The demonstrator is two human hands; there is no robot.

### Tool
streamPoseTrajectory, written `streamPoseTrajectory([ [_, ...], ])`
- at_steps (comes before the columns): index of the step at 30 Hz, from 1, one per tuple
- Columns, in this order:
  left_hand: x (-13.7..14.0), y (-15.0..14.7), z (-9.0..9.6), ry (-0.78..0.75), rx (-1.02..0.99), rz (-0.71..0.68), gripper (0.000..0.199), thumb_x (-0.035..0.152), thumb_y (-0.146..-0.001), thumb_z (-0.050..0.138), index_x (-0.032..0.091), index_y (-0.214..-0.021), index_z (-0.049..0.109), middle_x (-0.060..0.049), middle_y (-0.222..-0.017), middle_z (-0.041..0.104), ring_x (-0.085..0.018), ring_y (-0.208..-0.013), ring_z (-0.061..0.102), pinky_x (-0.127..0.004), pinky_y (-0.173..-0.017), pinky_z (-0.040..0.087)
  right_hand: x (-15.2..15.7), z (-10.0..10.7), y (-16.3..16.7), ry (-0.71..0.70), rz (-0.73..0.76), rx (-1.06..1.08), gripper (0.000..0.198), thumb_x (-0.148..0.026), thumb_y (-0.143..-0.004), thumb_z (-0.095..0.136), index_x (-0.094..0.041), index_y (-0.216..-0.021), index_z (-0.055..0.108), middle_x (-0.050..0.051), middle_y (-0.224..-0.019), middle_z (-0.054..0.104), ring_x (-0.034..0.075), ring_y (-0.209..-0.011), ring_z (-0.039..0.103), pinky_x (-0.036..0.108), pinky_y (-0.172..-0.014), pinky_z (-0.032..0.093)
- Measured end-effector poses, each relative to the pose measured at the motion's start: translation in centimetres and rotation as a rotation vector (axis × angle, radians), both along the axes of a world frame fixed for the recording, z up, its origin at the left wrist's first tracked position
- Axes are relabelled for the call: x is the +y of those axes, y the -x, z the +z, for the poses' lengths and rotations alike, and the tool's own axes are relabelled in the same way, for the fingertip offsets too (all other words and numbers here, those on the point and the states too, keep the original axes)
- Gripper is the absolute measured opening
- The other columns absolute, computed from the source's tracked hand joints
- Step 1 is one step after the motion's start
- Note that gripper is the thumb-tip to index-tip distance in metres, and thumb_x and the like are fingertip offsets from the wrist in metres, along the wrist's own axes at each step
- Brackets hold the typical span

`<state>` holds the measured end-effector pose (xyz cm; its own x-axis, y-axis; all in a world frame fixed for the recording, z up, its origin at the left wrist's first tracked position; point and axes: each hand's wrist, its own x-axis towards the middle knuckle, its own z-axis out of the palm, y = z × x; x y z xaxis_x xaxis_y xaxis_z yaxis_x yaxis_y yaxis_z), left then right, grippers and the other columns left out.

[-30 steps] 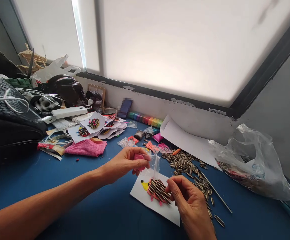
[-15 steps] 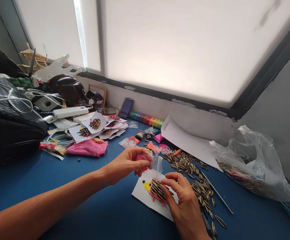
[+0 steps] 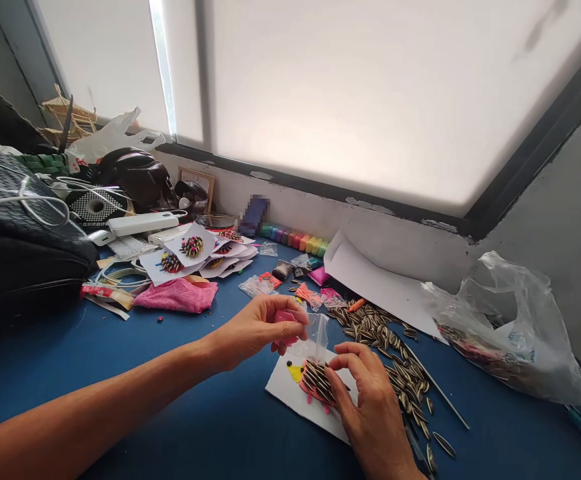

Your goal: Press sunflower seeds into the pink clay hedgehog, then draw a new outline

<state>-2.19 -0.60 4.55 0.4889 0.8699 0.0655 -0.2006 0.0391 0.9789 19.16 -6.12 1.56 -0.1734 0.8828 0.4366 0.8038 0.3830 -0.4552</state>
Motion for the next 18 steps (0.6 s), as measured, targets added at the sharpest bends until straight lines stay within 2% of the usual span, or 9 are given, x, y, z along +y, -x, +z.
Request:
streamPoseTrajectory([
  [12,-0.05,0.01,0.09,0.007,0.022,0.002,0.018,0.025,-0.071,0.067,0.013,-0.084,0.062,-0.002,-0.072,0.067,-0.006,-0.050,0.053,-0.019,-0.048,0.037,-0.31,-0.53,-0.22,-0.124,0.072,-0.097,0.021,-0.037,-0.091,0.054,-0.028,-0.094,0.074,0.008,-0.105,0.064,0.024,-0.094,0.066,0.039,-0.078,0.056],
  [18,-0.09,0.00,0.35,0.016,0.019,0.004,0.017,0.025,-0.072,0.068,0.013,-0.082,0.062,-0.001,-0.071,0.066,-0.006,-0.049,0.053,-0.019,-0.047,0.036,-0.26,-0.61,-0.13,-0.132,0.084,-0.119,0.020,-0.036,-0.091,0.055,-0.030,-0.098,0.073,0.008,-0.107,0.063,0.023,-0.095,0.065,0.039,-0.079,0.056],
])
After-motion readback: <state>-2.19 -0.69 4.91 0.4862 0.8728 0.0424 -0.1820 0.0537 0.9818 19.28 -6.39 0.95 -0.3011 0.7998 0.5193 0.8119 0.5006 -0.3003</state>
